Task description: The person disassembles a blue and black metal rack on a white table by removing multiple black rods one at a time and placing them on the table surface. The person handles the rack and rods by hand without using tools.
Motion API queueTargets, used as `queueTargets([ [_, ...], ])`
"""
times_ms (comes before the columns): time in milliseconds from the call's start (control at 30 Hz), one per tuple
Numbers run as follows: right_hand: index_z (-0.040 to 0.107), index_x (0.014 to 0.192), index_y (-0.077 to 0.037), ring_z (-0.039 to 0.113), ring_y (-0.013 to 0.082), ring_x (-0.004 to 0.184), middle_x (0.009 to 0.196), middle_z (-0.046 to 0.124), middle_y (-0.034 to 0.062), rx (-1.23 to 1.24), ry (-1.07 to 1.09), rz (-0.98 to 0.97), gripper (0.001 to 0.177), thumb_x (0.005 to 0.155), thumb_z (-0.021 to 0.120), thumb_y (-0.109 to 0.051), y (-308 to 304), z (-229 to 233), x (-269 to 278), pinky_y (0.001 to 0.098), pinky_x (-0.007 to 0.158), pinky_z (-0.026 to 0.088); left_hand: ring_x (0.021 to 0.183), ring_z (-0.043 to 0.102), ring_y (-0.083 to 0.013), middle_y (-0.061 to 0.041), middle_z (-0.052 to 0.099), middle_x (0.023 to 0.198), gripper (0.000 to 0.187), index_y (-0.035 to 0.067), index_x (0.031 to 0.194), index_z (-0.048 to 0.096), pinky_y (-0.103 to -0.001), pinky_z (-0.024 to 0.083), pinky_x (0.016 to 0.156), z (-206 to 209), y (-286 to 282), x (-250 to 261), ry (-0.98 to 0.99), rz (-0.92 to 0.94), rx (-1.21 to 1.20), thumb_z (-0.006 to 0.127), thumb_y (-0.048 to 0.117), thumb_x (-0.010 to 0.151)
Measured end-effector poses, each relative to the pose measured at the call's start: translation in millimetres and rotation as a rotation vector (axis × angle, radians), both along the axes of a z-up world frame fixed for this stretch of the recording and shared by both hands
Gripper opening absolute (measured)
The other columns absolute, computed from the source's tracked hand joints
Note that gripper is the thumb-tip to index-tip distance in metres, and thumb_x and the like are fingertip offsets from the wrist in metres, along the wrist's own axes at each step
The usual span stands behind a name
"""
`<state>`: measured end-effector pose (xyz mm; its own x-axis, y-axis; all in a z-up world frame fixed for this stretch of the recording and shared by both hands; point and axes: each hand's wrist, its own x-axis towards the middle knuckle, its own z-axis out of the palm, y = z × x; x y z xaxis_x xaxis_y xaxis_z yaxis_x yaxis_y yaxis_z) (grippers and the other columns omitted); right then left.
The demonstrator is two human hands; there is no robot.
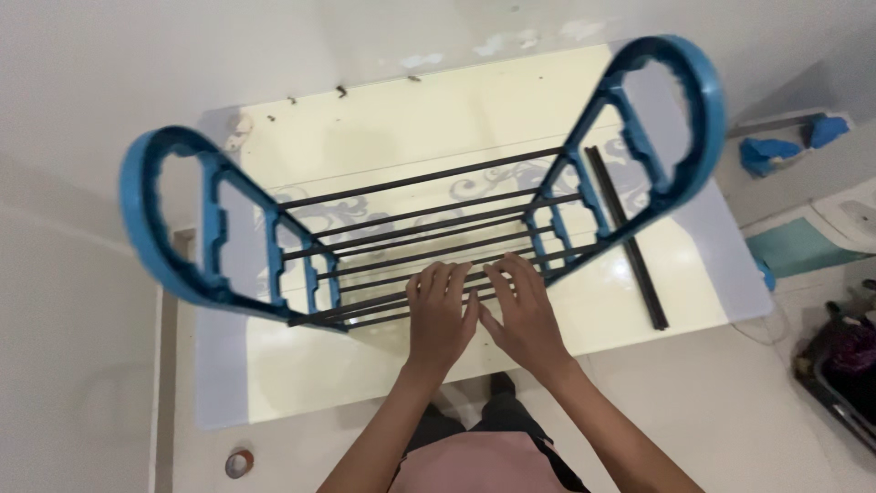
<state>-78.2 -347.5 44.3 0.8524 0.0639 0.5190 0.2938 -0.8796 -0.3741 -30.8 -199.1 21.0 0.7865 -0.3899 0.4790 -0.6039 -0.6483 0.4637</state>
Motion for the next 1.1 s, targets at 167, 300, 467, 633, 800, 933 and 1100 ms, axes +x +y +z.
queueTargets([
  [167, 0.059, 0.127, 0.005, 0.058, 0.0384, 0.121, 0.129, 0.054, 0.0221, 0.139, -0.009, -0.082, 0.048, 0.082, 0.074, -0.001, -43, -6, -18, 0.0422, 0.094, 0.055, 0.121, 0.055, -0.0313, -0.012, 0.063, 0.12, 0.04, 0.001, 0.125, 0.063, -0.048, 0.039, 0.103, 0, -50, -1, -0.005, -0.096, -0.017, 0.071, 0.014, 0.088],
  [300, 0.061, 0.12, 0.005, 0.061, 0.0373, 0.111, 0.12, 0.058, 0.0211, 0.184, -0.021, -0.135, 0.037, 0.085, 0.071, 0.001, -78, -12, -28, 0.0419, 0.09, 0.055, 0.117, 0.057, -0.0298, -0.011, 0.065, 0.115, 0.035, 0.001, 0.12, 0.065, -0.047, 0.04, 0.103, 4, -86, 2, -0.008, -0.146, -0.034, 0.071, 0.011, 0.086],
  [467, 0.059, 0.109, 0.003, 0.065, 0.034, 0.098, 0.105, 0.061, 0.0178, 0.271, 0.04, -0.239, 0.024, 0.09, 0.071, -0.001, -112, -19, -27, 0.0415, 0.083, 0.056, 0.11, 0.059, -0.0284, -0.011, 0.064, 0.107, 0.029, 0.002, 0.112, 0.067, -0.046, 0.042, 0.099, 6, -125, 5, -0.042, -0.164, 0.016, 0.072, 0.013, 0.086],
  [633, 0.054, 0.119, 0.007, 0.067, 0.0366, 0.098, 0.109, 0.061, 0.0222, 0.366, 0.022, -0.168, 0.032, 0.091, 0.068, 0.0, -132, -19, -12, 0.0401, 0.079, 0.057, 0.101, 0.06, -0.0268, -0.008, 0.063, 0.098, 0.021, 0.004, 0.104, 0.067, -0.043, 0.047, 0.089, 1, -147, 8, 0.015, -0.171, 0.033, 0.074, 0.018, 0.09],
  [800, 0.052, 0.119, 0.007, 0.068, 0.0408, 0.099, 0.108, 0.063, 0.0244, 0.413, 0.074, -0.037, 0.028, 0.093, 0.063, 0.002, -142, -17, 2, 0.0406, 0.081, 0.06, 0.087, 0.066, -0.023, -0.004, 0.063, 0.088, 0.014, 0.008, 0.095, 0.066, -0.038, 0.051, 0.075, -8, -152, 12, -0.133, -0.119, 0.097, 0.073, 0.02, 0.091],
  [933, 0.054, 0.116, 0.004, 0.071, 0.0389, 0.096, 0.107, 0.066, 0.0227, 0.474, 0.149, 0.036, 0.024, 0.093, 0.063, 0.002, -147, -16, 4, 0.0409, 0.079, 0.061, 0.077, 0.07, -0.0214, -0.003, 0.063, 0.082, 0.017, 0.008, 0.098, 0.066, -0.035, 0.054, 0.062, -13, -145, 22, -0.104, -0.188, 0.123, 0.071, 0.022, 0.091],
  [1100, 0.054, 0.116, 0.005, 0.071, 0.0384, 0.095, 0.106, 0.067, 0.0229, 0.508, 0.173, 0.081, 0.024, 0.094, 0.062, 0.002, -150, -15, 7, 0.0388, 0.075, 0.063, 0.069, 0.07, -0.0224, -0.002, 0.066, 0.085, 0.013, 0.01, 0.099, 0.068, -0.035, 0.054, 0.053, -11, -139, 30, 0.016, -0.247, 0.18, 0.07, 0.022, 0.093],
])
